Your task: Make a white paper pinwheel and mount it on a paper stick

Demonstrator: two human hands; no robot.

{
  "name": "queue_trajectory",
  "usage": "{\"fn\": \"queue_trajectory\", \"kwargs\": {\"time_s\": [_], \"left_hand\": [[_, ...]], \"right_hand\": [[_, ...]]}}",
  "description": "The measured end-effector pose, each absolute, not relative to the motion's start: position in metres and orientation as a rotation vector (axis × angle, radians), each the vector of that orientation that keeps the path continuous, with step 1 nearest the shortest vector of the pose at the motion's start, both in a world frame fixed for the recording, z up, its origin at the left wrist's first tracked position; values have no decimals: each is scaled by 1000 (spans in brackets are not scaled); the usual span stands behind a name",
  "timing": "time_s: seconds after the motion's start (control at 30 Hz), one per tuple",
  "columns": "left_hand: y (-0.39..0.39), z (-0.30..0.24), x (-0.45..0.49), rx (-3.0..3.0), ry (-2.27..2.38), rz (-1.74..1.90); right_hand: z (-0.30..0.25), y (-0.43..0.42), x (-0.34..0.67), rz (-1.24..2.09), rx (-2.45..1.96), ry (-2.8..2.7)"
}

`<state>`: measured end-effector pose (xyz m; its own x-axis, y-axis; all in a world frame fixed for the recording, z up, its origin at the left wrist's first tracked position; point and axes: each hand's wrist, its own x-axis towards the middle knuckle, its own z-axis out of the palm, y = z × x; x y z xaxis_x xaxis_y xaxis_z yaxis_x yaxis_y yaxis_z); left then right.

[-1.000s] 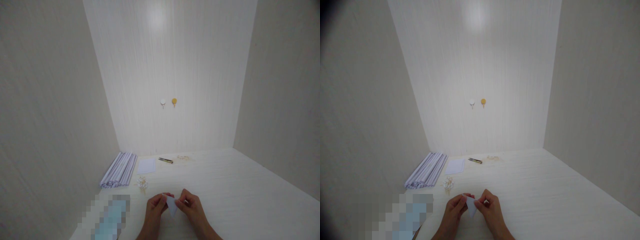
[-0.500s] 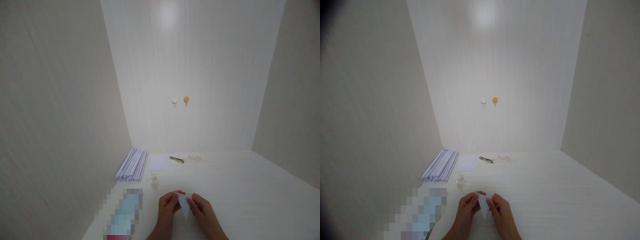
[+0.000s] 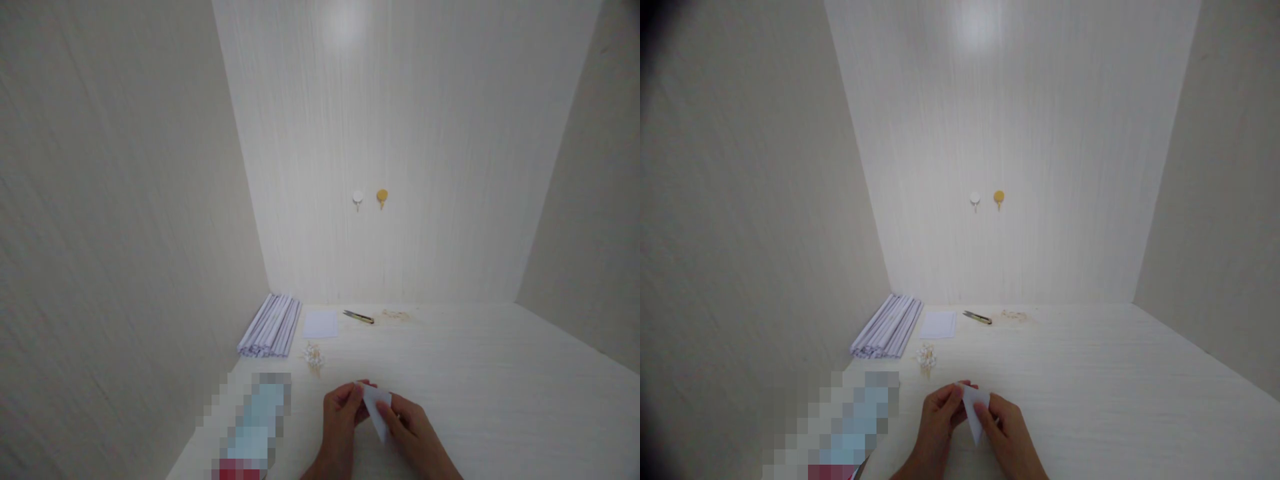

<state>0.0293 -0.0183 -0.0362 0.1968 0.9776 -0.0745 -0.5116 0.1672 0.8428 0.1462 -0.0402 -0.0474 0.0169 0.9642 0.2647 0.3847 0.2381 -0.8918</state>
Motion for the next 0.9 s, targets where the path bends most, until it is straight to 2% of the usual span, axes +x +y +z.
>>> {"fn": "queue_trajectory", "kwargs": {"time_s": [0.3, 0.9], "left_hand": [[-18, -41, 31, 792, 730, 1186], [-14, -37, 28, 787, 762, 1244]], "right_hand": [[-46, -43, 148, 696, -1306, -1512], [-49, -41, 145, 880, -1292, -1671]]}}
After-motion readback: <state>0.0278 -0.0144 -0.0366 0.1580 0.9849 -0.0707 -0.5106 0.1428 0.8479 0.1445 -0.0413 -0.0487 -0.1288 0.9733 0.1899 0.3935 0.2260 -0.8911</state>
